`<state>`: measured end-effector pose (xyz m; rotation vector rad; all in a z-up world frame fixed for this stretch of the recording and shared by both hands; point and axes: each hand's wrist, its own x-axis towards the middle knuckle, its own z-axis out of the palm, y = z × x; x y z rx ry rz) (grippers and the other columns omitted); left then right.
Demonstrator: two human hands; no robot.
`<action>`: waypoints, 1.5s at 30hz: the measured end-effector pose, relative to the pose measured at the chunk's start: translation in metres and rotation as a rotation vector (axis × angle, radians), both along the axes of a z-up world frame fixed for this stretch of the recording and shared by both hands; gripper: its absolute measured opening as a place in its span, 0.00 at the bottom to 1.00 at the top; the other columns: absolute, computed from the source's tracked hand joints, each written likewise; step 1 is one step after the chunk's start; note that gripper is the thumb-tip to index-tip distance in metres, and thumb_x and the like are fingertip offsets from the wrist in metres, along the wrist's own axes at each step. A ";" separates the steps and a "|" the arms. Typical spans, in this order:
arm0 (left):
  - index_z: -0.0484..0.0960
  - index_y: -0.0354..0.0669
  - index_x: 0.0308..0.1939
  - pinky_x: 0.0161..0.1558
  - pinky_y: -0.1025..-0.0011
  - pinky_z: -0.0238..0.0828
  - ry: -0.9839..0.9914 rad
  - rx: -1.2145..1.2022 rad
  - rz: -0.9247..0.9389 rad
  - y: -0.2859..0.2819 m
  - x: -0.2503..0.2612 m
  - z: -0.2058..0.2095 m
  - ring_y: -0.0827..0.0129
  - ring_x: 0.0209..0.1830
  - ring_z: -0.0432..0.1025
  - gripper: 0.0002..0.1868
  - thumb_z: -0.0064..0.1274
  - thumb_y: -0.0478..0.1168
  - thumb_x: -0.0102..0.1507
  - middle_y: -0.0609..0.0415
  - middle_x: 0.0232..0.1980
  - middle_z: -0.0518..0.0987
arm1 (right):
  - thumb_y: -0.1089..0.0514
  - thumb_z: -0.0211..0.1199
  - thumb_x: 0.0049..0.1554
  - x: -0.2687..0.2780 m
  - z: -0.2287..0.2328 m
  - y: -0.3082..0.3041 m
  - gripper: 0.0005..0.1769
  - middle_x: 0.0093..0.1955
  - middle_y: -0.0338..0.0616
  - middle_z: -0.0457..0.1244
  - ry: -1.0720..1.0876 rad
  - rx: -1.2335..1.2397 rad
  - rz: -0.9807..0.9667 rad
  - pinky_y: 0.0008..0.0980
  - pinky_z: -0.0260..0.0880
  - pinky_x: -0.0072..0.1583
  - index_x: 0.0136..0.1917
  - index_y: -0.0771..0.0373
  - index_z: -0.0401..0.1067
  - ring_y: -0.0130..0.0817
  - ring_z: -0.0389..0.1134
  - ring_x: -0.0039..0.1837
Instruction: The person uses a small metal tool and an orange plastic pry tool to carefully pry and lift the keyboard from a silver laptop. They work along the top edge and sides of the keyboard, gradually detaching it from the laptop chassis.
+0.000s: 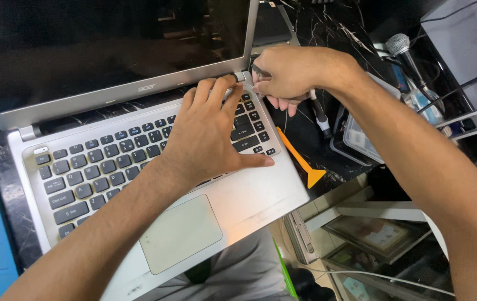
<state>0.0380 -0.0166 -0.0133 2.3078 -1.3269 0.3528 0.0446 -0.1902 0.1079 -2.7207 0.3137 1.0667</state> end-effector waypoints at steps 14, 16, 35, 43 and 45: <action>0.74 0.33 0.68 0.68 0.51 0.57 0.031 0.010 -0.009 -0.002 0.001 0.002 0.52 0.70 0.59 0.68 0.52 0.91 0.48 0.43 0.70 0.69 | 0.55 0.55 0.64 0.004 -0.054 -0.029 0.11 0.42 0.50 0.68 -0.312 -0.333 0.467 0.54 0.69 0.48 0.45 0.58 0.76 0.55 0.69 0.48; 0.73 0.34 0.68 0.68 0.51 0.57 0.034 0.025 0.000 -0.002 0.001 0.001 0.51 0.69 0.60 0.69 0.51 0.92 0.47 0.43 0.70 0.69 | 0.57 0.52 0.66 -0.004 -0.057 -0.031 0.11 0.39 0.51 0.67 -0.378 -0.323 0.481 0.55 0.67 0.43 0.43 0.59 0.72 0.57 0.68 0.44; 0.72 0.32 0.69 0.69 0.53 0.57 0.011 -0.029 0.008 -0.001 -0.001 -0.001 0.52 0.70 0.61 0.70 0.48 0.91 0.48 0.41 0.69 0.69 | 0.49 0.44 0.72 -0.023 -0.027 -0.009 0.18 0.35 0.52 0.64 -0.400 -0.138 0.337 0.55 0.63 0.42 0.48 0.63 0.65 0.57 0.64 0.38; 0.75 0.36 0.68 0.72 0.52 0.54 -0.155 0.286 0.299 0.008 -0.029 0.017 0.58 0.69 0.63 0.72 0.31 0.98 0.52 0.52 0.68 0.71 | 0.54 0.53 0.70 -0.021 -0.022 -0.016 0.14 0.33 0.38 0.62 -0.485 0.063 0.239 0.39 0.58 0.43 0.42 0.60 0.65 0.36 0.60 0.37; 0.71 0.35 0.70 0.72 0.49 0.54 -0.115 0.360 0.325 0.008 -0.038 0.020 0.55 0.72 0.61 0.70 0.28 0.96 0.55 0.49 0.70 0.69 | 0.55 0.56 0.68 -0.019 -0.023 -0.018 0.14 0.34 0.38 0.66 -0.519 0.125 0.244 0.35 0.63 0.44 0.41 0.61 0.68 0.32 0.65 0.37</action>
